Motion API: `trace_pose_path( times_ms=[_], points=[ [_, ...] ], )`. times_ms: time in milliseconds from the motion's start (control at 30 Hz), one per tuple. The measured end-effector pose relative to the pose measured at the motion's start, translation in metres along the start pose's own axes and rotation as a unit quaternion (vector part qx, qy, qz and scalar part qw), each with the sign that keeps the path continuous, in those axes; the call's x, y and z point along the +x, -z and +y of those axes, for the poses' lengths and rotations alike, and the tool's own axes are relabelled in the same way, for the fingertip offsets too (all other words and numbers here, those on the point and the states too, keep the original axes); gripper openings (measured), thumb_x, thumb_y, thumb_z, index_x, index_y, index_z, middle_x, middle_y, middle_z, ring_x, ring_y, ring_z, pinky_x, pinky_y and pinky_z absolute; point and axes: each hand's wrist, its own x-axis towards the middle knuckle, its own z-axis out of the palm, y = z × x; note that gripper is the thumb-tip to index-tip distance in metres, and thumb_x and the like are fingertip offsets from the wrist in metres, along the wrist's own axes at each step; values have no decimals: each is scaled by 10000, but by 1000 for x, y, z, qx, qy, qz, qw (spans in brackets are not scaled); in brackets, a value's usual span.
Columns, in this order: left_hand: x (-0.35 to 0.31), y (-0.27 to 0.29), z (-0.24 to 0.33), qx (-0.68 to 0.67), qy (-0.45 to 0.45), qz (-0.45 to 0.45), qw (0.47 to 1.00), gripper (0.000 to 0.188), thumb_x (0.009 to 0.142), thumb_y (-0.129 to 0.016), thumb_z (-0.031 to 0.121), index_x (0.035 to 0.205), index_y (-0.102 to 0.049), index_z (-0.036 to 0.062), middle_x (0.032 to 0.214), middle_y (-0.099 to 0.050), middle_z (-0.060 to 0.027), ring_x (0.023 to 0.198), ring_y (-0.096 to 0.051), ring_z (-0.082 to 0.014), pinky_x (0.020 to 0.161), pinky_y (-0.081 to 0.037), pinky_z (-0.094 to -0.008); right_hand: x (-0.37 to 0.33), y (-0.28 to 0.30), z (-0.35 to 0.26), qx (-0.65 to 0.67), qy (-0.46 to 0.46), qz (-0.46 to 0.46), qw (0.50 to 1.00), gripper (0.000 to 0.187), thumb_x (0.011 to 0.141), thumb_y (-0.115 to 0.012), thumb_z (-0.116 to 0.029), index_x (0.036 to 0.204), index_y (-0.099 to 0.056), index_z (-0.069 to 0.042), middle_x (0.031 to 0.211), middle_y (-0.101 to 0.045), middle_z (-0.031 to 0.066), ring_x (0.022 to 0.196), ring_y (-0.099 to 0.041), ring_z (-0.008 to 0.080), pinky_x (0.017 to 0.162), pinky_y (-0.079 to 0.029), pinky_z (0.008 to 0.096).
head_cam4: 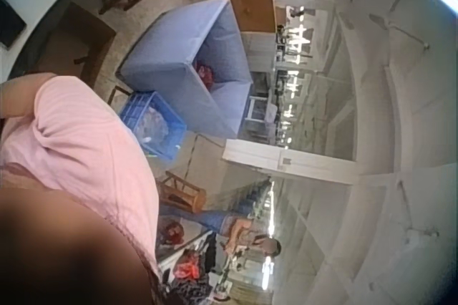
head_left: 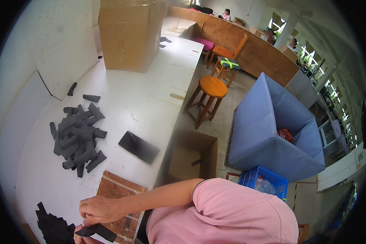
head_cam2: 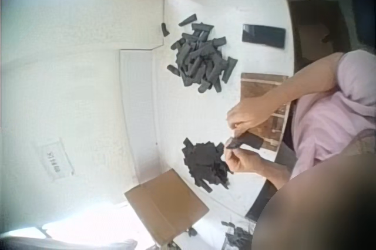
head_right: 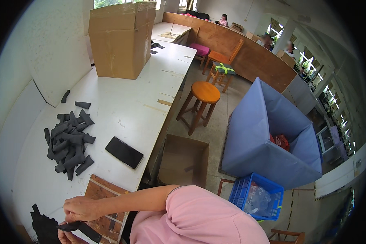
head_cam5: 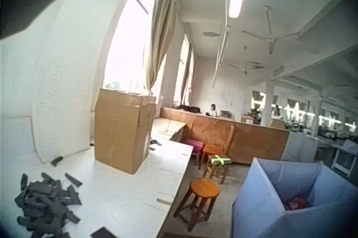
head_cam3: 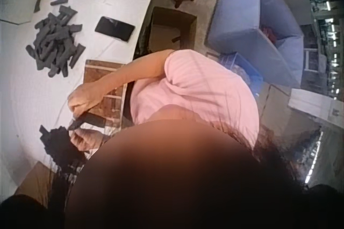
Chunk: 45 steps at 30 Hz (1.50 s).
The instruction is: Assembling or preparing small black fabric/foam components by hand using a small tool.
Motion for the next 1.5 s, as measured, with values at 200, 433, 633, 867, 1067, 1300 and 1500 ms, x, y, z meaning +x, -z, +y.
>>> trace_pose_path(
  times_ms=[200,433,633,867,1067,1300,1500],
  points=[
    [1,5,-19,133,-72,36,988,165,771,-530,88,615,-523,35,649,-517,-130,622,-523,-266,517,-412,-361,4,4,-27,-315,191,-100,924,282,683,-611,-276,675,-543,-3,682,-506,105,703,-516,247,560,-407,342],
    [-16,21,-43,-289,300,-88,905,230,805,-542,148,965,-481,-5,819,-522,-90,712,-495,-153,634,-400,-241,-11,-9,16,-312,139,-134,930,211,696,-569,-249,654,-598,-44,671,-548,52,686,-546,194,549,-438,316],
    [12,-29,6,-283,193,-167,925,243,690,-648,142,812,-511,-17,812,-538,-111,736,-501,-167,587,-419,-234,-4,15,-4,-388,179,-110,897,204,686,-579,-266,689,-574,-62,669,-564,52,665,-560,204,554,-458,296],
    [-1,-15,9,-236,255,-137,928,222,673,-618,-47,880,-552,-1,846,-557,-42,766,-525,-113,699,-428,-243,-10,2,7,-297,166,-119,933,182,636,-623,-159,756,-557,-39,673,-508,32,652,-515,186,537,-438,290],
    [8,-10,18,-329,239,-147,902,245,731,-614,40,961,-547,-14,863,-562,-79,800,-531,-139,720,-435,-264,-5,6,-5,-344,149,-129,918,182,614,-646,-198,699,-560,-63,661,-498,37,643,-504,190,508,-427,300],
    [8,-13,21,-271,113,-116,949,181,694,-623,-45,862,-571,-6,826,-583,-133,763,-544,-203,686,-463,-292,2,10,-15,-368,198,-128,899,222,667,-639,-266,677,-550,-63,641,-490,36,627,-503,192,495,-422,305],
    [10,-15,21,-255,210,-105,938,172,680,-621,-79,834,-576,-20,814,-579,-116,735,-533,-143,614,-446,-231,-4,6,2,-277,109,-176,938,163,745,-579,-180,779,-567,-21,702,-516,86,631,-503,262,522,-428,345]
  ],
)
